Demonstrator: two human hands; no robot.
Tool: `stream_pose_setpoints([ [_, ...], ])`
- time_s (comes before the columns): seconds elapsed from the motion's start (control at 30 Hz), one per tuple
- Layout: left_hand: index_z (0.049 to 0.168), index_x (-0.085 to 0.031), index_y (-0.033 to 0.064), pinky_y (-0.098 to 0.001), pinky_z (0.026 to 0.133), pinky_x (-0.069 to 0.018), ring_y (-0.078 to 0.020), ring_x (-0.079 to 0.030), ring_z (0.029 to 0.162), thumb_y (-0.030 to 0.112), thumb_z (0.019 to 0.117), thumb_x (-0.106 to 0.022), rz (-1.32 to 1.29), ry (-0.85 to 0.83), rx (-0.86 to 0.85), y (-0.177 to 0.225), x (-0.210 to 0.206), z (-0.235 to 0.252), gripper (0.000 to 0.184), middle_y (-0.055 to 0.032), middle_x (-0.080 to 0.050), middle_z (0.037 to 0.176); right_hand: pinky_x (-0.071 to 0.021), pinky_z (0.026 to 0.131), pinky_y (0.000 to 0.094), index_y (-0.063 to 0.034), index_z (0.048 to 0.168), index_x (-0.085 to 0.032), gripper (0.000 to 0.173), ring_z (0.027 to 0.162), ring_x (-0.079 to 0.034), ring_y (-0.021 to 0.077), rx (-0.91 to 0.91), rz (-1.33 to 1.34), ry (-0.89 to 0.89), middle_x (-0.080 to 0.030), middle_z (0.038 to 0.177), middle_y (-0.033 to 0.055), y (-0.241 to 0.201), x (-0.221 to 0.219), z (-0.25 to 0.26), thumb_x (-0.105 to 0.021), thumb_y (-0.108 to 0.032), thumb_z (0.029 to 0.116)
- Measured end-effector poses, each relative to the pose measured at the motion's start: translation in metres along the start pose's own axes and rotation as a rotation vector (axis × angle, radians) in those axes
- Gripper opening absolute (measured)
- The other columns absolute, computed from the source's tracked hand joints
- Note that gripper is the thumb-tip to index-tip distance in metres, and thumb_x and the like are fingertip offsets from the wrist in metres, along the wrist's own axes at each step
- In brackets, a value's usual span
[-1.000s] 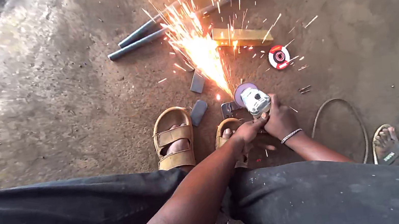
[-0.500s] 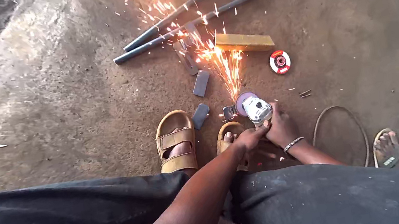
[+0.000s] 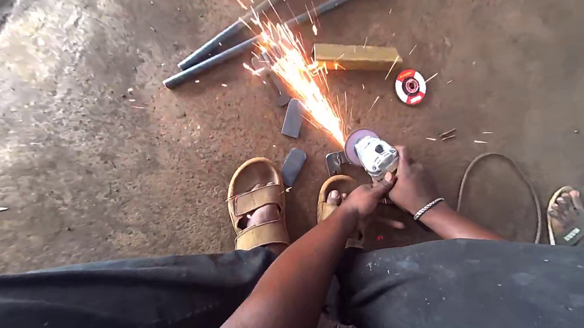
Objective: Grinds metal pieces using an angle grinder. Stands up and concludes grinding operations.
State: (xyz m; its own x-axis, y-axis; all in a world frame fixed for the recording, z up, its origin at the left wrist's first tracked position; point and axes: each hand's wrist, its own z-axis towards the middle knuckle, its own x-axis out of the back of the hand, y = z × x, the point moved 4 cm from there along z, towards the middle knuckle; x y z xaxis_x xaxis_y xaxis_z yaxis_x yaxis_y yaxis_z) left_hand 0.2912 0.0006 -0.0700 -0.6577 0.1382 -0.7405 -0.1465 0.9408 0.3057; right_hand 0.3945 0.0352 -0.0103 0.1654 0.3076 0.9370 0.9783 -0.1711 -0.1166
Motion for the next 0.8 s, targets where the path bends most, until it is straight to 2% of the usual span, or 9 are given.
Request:
stream_pose_setpoints([
  [0.2,0.136,-0.055,0.0034,-0.0519,0.082,-0.0617,-0.0298,-0.073,0.098,0.058,0.1077,-0.038,0.000,0.013,0.003,0.000,-0.001,0.004,0.064,-0.0169,-0.070,0.116,-0.0564,0.072,0.0648,-0.0012,0.148,-0.041,0.080,0.087,-0.071,0.0486,-0.043,0.010,0.014,-0.070,0.098,0.0282,0.001,0.001,0.000,-0.081,-0.015,0.0801],
  [0.27,0.137,-0.057,0.0009,-0.0543,0.084,-0.0625,-0.0327,-0.074,0.100,0.060,0.1067,-0.040,0.032,0.022,0.024,-0.005,0.000,0.002,0.069,-0.0196,-0.071,0.117,-0.0564,0.067,0.0642,-0.0028,0.148,-0.040,0.080,0.082,-0.071,0.0471,-0.041,0.005,-0.035,-0.070,0.093,0.0264,0.003,0.000,-0.006,-0.080,-0.018,0.0804],
  [0.33,0.138,-0.056,0.0015,-0.0548,0.085,-0.0619,-0.0331,-0.073,0.102,0.061,0.1069,-0.037,0.067,0.006,0.014,-0.005,0.001,0.004,0.070,-0.0196,-0.071,0.119,-0.0561,0.069,0.0639,-0.0029,0.150,-0.039,0.082,0.083,-0.072,0.0473,-0.054,-0.006,-0.070,-0.070,0.090,0.0262,0.001,0.003,-0.004,-0.079,-0.019,0.0812],
  [0.43,0.143,-0.052,0.0108,-0.0540,0.081,-0.0611,-0.0313,-0.071,0.104,0.062,0.1069,-0.034,0.031,-0.003,-0.024,0.004,-0.001,0.009,0.066,-0.0158,-0.069,0.123,-0.0562,0.075,0.0648,-0.0020,0.151,-0.038,0.082,0.091,-0.071,0.0495,-0.070,0.005,-0.047,-0.070,0.101,0.0293,-0.004,0.009,0.007,-0.079,-0.012,0.0810],
  [0.5,0.141,-0.054,0.0093,-0.0541,0.080,-0.0611,-0.0311,-0.071,0.103,0.063,0.1060,-0.036,0.017,0.028,-0.001,0.001,-0.002,0.006,0.066,-0.0159,-0.069,0.121,-0.0564,0.073,0.0647,-0.0016,0.149,-0.038,0.081,0.089,-0.071,0.0494,-0.049,0.009,-0.018,-0.069,0.099,0.0294,-0.002,0.006,0.004,-0.079,-0.012,0.0797],
  [0.6,0.137,-0.057,0.0027,-0.0533,0.081,-0.0628,-0.0324,-0.074,0.099,0.065,0.1053,-0.036,0.069,0.007,0.031,-0.005,0.001,0.007,0.073,-0.0190,-0.071,0.117,-0.0567,0.071,0.0640,-0.0025,0.149,-0.040,0.083,0.087,-0.072,0.0474,-0.037,-0.012,-0.049,-0.071,0.097,0.0269,0.003,0.005,-0.002,-0.081,-0.019,0.0796],
  [0.73,0.143,-0.053,0.0094,-0.0520,0.080,-0.0616,-0.0300,-0.072,0.102,0.064,0.1063,-0.032,0.053,0.031,-0.015,0.007,-0.002,0.007,0.069,-0.0157,-0.069,0.123,-0.0564,0.069,0.0649,-0.0021,0.151,-0.039,0.081,0.089,-0.071,0.0485,-0.048,-0.037,-0.021,-0.069,0.105,0.0292,0.000,0.007,0.010,-0.078,-0.017,0.0810],
  [0.77,0.143,-0.053,0.0106,-0.0500,0.079,-0.0617,-0.0292,-0.072,0.102,0.063,0.1064,-0.033,0.040,0.040,-0.012,0.008,-0.003,0.004,0.067,-0.0150,-0.069,0.123,-0.0563,0.067,0.0645,-0.0021,0.150,-0.040,0.081,0.087,-0.071,0.0482,-0.037,-0.038,0.004,-0.070,0.104,0.0287,0.000,0.005,0.010,-0.078,-0.018,0.0798],
  [0.8,0.141,-0.054,0.0091,-0.0499,0.078,-0.0619,-0.0297,-0.072,0.100,0.062,0.1065,-0.035,0.033,0.052,-0.004,0.006,-0.002,0.003,0.066,-0.0160,-0.069,0.121,-0.0564,0.069,0.0648,-0.0020,0.149,-0.041,0.082,0.087,-0.071,0.0484,-0.030,-0.041,-0.006,-0.070,0.103,0.0284,-0.001,0.005,0.008,-0.079,-0.018,0.0789],
])
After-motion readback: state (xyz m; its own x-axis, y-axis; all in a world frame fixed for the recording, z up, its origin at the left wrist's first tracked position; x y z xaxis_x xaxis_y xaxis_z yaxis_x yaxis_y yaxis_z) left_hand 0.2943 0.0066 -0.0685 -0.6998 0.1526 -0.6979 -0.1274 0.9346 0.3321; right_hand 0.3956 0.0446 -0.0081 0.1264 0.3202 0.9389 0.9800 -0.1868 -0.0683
